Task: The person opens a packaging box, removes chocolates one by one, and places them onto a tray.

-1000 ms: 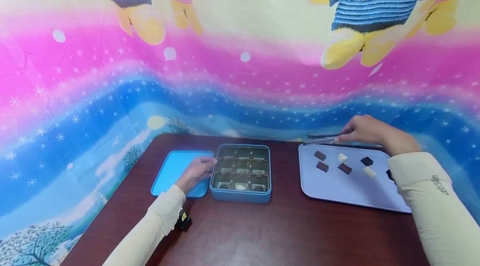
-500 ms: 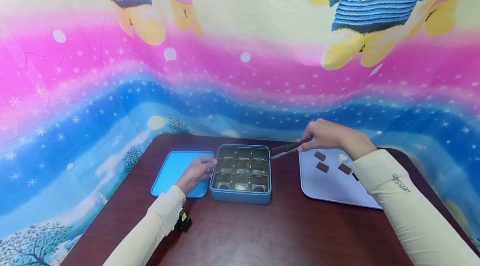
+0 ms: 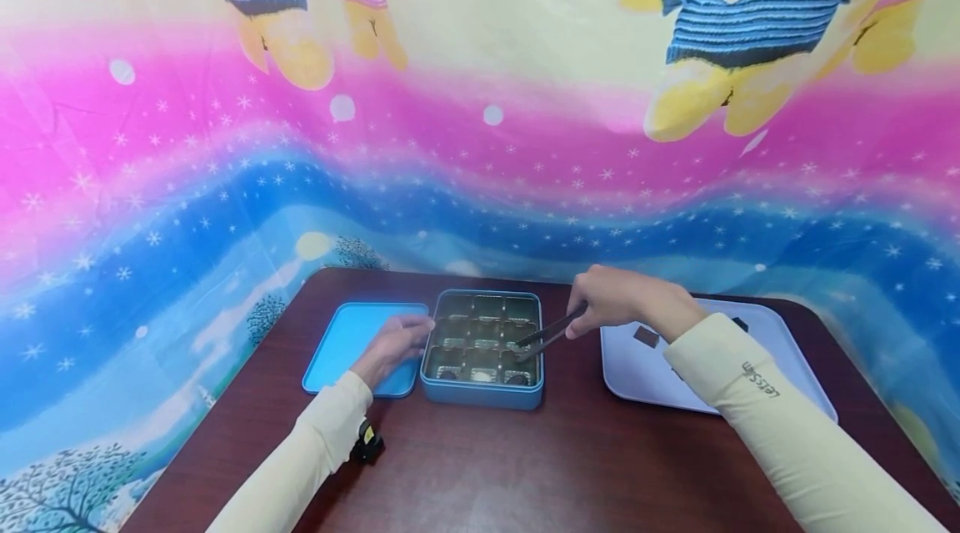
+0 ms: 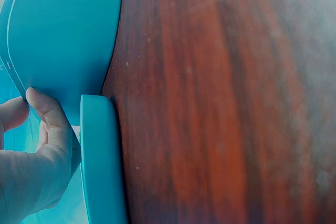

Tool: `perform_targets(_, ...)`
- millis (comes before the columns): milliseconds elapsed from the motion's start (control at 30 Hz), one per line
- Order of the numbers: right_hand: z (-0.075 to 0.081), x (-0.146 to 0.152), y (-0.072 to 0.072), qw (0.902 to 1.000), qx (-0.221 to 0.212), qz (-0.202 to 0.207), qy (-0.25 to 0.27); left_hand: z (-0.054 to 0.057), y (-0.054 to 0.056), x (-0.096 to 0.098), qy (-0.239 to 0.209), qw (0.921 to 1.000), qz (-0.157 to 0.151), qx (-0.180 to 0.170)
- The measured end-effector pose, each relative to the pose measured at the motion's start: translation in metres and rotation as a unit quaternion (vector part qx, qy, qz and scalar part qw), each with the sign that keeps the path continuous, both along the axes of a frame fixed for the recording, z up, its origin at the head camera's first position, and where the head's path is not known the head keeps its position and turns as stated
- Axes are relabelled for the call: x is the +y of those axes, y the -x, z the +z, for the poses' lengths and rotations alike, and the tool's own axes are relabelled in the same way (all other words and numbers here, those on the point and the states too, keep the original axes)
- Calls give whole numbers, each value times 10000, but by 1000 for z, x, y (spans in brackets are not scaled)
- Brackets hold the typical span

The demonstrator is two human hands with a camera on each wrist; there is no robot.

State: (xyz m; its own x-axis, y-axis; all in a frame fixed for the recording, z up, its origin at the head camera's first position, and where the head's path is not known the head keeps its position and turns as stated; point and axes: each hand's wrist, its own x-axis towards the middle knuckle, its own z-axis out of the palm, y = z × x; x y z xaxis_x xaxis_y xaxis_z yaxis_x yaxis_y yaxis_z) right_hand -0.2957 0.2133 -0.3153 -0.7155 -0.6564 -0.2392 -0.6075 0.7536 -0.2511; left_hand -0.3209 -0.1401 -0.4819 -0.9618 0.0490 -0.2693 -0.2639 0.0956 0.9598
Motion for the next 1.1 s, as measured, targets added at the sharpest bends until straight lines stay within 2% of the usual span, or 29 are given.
perform_targets(400,-16,-14,-2,9997,-101,96,-177,-2,2,1,19,10000,10,14)
perform_targets(600,-21,-24,-2,9981,222,345,-462,-4,4,1,25,10000,32,4)
perform_targets(833,-24,-34,-3,9952,414,340,-822,-3,2,1,15,10000,27,28)
perform_targets(1100,-26,-44,-5,9941,327,115,-1029,-1,0,0,14,10000,12,18)
